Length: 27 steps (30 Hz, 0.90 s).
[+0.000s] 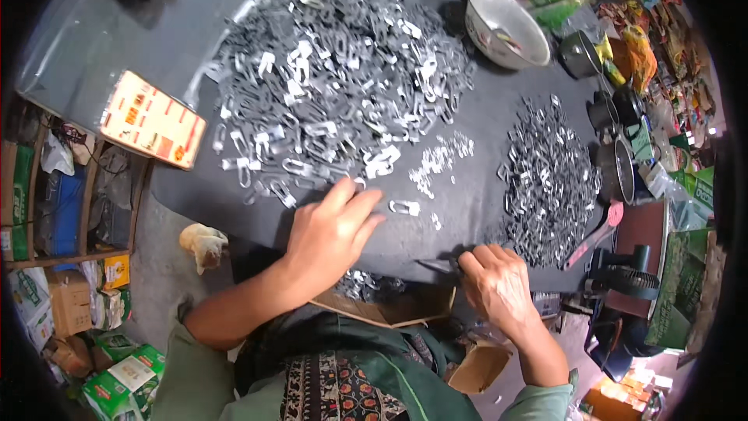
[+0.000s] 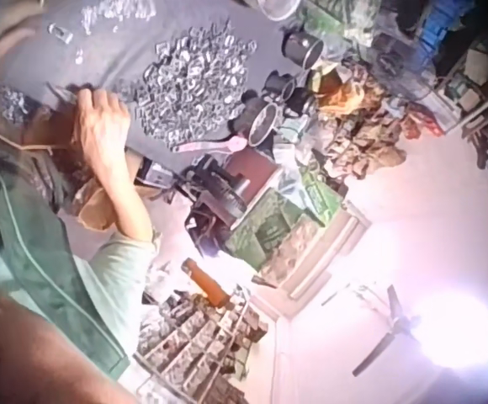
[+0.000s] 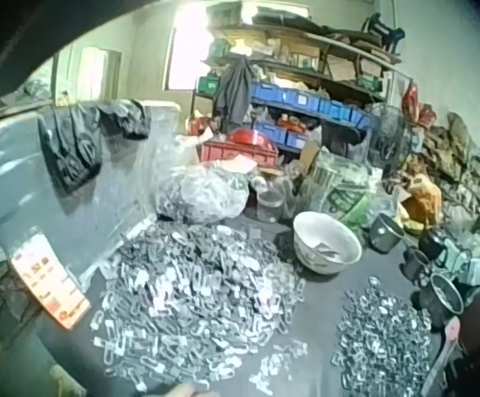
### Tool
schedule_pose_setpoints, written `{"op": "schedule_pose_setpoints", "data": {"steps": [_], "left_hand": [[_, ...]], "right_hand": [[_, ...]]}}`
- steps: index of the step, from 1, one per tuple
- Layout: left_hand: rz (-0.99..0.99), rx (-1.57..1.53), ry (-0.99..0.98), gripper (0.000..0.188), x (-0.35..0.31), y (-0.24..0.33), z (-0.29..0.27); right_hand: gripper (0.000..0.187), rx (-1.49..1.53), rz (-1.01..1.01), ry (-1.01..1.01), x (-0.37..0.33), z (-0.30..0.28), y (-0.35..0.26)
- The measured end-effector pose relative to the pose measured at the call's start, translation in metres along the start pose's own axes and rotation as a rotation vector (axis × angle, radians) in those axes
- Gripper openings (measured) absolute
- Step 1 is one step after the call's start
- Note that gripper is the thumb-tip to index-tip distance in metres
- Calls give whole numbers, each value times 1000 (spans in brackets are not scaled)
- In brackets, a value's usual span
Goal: The person assembles metal hardware parts by fitting clips and fasteners together using pliers and hands.
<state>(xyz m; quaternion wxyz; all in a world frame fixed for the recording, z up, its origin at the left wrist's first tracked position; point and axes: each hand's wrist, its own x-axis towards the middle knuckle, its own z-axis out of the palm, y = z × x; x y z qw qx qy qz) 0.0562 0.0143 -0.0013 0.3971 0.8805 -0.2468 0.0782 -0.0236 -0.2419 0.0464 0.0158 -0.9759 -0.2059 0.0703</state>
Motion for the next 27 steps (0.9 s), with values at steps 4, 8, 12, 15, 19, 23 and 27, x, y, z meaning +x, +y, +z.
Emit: {"op": "schedule_pose_setpoints", "data": {"steps": [4, 8, 12, 15, 19, 23, 27], "left_hand": [[68, 97, -94, 28, 24, 22, 11], [53, 256, -264, 23, 29, 17, 35], [87, 220, -260, 22, 20, 11, 28], [-287, -407, -294, 25, 8, 17, 12], [-747, -1120, -566, 32, -9, 43, -11], [-783, -1131, -610, 22, -31, 45, 5], [-611, -1065, -506, 17, -40, 44, 8]], "right_hand": [[18, 84, -11, 65, -5, -3, 1], [17, 60, 8, 55, -11, 9, 3], [15, 48, 12, 40, -10, 9, 1], [15, 213, 29, 45, -8, 6, 6], [8, 932, 162, 160, -2, -2, -8], [10, 1173, 263, 30, 7, 0, -24], [10, 1167, 205, 78, 8, 4, -32]]}}
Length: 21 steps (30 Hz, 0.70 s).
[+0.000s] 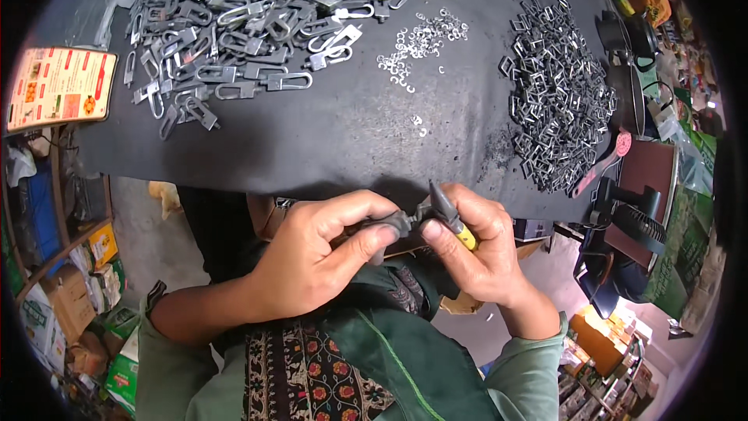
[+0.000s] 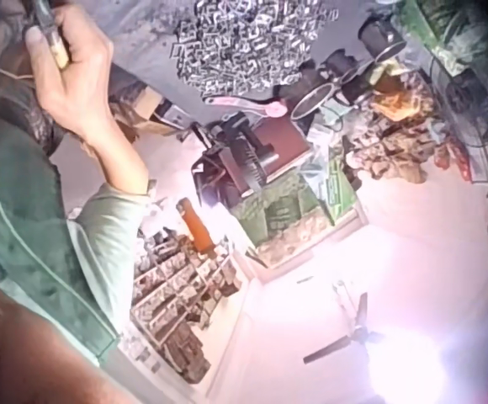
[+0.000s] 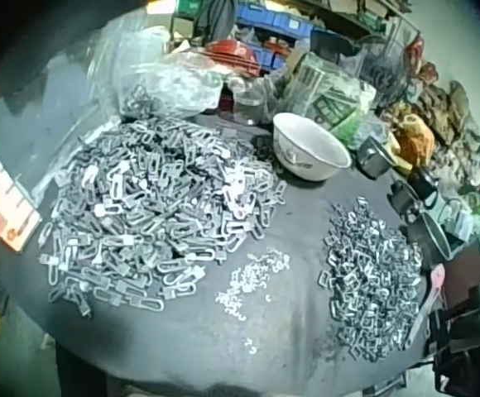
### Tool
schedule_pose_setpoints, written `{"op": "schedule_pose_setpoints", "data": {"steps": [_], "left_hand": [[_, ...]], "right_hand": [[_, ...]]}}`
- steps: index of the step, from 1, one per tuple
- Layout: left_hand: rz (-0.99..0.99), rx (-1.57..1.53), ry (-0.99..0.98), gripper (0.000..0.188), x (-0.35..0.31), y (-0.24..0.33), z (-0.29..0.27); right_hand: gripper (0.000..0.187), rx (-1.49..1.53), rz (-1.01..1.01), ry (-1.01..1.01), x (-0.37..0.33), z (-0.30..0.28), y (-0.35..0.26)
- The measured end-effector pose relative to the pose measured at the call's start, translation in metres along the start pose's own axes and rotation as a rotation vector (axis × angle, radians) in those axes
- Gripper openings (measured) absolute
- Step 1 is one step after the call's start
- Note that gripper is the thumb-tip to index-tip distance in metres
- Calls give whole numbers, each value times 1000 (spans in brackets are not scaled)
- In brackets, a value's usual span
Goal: The person assembles metal hardware parts by fitting clips and fasteners together using pliers and hands.
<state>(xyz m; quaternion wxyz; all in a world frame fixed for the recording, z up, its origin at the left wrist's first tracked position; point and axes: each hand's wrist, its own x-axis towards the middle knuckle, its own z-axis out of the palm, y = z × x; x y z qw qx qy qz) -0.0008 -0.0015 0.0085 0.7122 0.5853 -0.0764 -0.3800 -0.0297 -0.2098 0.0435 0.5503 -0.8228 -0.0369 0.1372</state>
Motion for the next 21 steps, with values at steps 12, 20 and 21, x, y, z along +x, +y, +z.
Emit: {"op": "schedule_pose_setpoints", "data": {"steps": [12, 20, 21], "left_hand": [[471, 611, 72, 16, -7, -5, 4], [-233, -311, -211, 35, -5, -4, -14], [-225, -314, -213, 35, -6, -4, -19]], "right_hand": [[14, -42, 46, -166, -9, 4, 0], [30, -583, -137, -95, 13, -27, -16], [28, -838, -111, 38, 17, -33, -14]]}}
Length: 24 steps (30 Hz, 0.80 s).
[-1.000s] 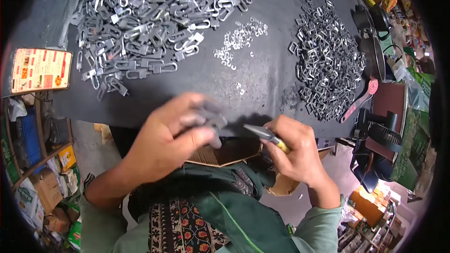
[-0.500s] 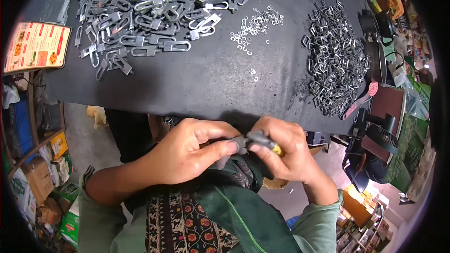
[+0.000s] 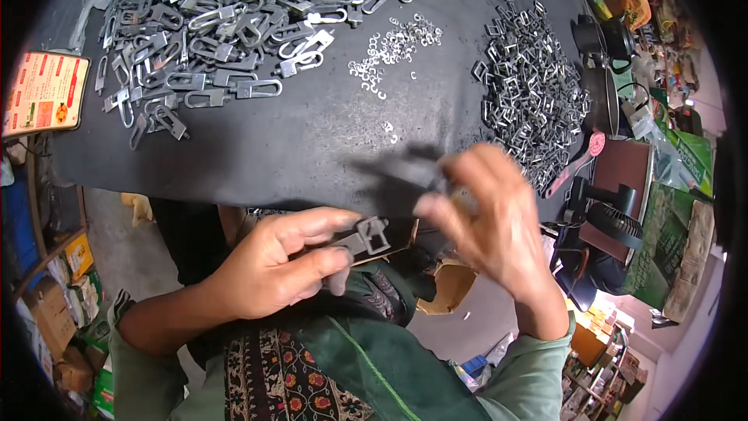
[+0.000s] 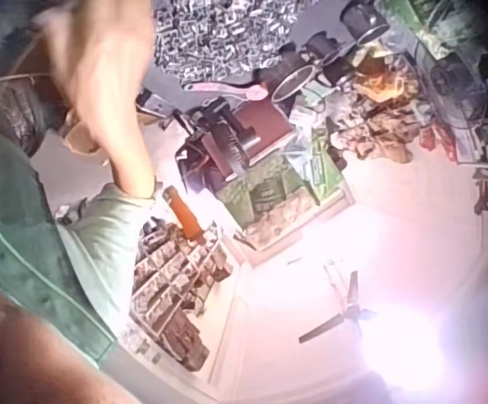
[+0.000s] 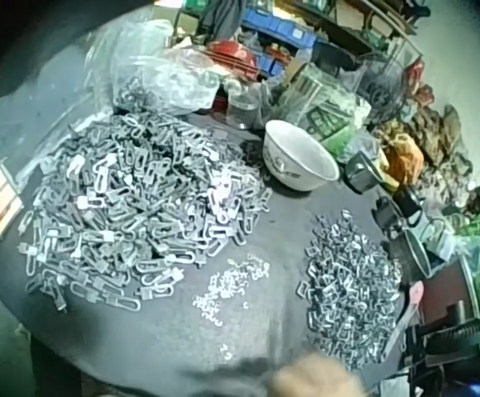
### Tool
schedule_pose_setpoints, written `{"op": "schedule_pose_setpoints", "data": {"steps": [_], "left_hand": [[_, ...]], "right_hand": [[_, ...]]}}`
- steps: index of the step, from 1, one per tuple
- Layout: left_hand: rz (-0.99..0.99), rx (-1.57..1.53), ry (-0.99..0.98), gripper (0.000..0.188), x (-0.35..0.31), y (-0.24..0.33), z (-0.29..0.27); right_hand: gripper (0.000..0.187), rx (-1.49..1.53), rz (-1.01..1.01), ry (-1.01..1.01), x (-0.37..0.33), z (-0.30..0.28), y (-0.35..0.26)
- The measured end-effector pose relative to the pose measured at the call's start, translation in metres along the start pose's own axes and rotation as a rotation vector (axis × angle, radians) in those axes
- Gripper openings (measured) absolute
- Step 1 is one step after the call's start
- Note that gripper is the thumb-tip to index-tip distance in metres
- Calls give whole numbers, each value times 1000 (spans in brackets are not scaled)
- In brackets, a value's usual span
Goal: The person assembles metal hardware parts by fitting clips and fasteners together using pliers and hands.
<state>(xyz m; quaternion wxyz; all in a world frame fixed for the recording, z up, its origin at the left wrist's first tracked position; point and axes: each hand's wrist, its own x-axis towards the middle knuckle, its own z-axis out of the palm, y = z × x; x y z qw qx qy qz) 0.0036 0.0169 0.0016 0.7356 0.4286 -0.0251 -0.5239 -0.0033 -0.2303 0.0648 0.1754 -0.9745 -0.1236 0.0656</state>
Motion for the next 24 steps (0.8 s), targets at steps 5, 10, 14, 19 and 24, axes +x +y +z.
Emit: {"op": "schedule_pose_setpoints", "data": {"steps": [5, 10, 14, 19, 24], "left_hand": [[-71, -130, -81, 31, 0, -8, -3], [79, 57, -55, 19, -3, -21, -7], [275, 218, -69, 18, 3, -39, -6], [107, 186, -7, 18, -4, -28, -1], [129, 127, 82, 16, -4, -22, -1]], "right_hand": [[27, -430, -58, 102, 13, 20, 10], [29, -546, -26, 161, 13, 9, 18], [33, -475, -45, 32, 13, 12, 9], [32, -497, -43, -4, 14, 13, 1], [29, -493, -36, -11, 16, 14, -5]]}}
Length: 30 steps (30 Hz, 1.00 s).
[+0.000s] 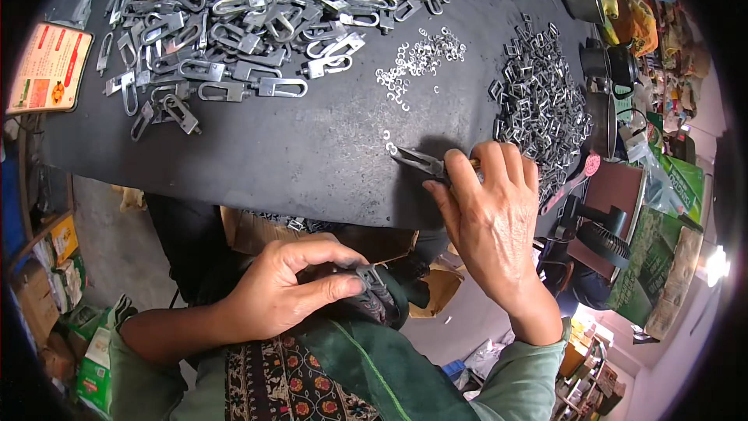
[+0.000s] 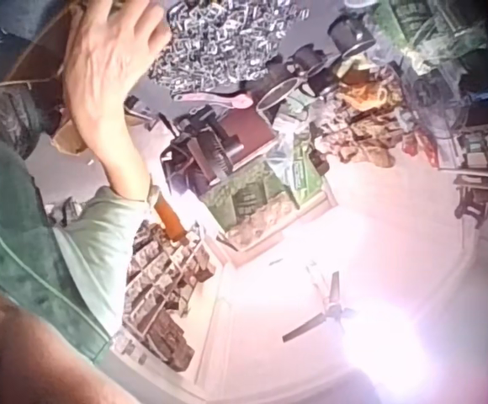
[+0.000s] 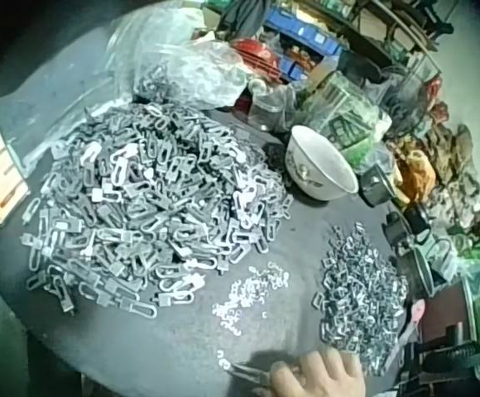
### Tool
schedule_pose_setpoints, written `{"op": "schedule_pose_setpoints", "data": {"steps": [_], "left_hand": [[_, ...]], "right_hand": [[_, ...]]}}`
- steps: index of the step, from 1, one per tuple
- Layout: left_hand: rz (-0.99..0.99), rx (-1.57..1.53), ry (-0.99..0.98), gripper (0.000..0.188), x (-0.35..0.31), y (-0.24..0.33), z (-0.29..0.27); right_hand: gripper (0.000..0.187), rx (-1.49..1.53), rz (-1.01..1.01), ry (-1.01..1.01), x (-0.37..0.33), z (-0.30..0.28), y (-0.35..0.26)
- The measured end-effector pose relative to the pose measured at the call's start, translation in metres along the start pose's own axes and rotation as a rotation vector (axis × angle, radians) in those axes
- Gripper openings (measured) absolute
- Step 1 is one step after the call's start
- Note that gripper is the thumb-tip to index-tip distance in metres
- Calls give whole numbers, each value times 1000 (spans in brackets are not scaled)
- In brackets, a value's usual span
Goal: The person assembles metal hardware parts by fitting clips and fasteners together using pliers and hands.
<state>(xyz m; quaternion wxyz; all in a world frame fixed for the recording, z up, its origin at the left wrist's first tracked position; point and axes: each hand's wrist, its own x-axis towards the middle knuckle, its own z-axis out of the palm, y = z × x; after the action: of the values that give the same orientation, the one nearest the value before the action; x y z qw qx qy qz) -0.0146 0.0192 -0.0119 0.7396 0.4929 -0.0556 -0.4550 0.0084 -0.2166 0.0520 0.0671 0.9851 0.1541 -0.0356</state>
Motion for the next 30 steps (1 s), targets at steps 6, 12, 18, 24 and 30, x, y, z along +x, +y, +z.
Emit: {"op": "schedule_pose_setpoints", "data": {"steps": [6, 12, 18, 24, 30], "left_hand": [[89, 90, 33, 21, -1, 3, -6], [-137, -107, -12, 21, 5, 22, -13], [-170, -185, 0, 23, 10, 26, -2], [-187, -219, 2, 21, 12, 20, 1], [-192, -277, -23, 19, 12, 8, 3]], "right_hand": [[26, -69, -12, 25, 1, -1, -3], [35, 150, -295, -34, -1, -26, 22], [34, 208, -445, 7, -2, -34, 18], [34, 237, -472, 23, -6, -30, 19], [33, 214, -470, 89, -14, -26, 16]]}}
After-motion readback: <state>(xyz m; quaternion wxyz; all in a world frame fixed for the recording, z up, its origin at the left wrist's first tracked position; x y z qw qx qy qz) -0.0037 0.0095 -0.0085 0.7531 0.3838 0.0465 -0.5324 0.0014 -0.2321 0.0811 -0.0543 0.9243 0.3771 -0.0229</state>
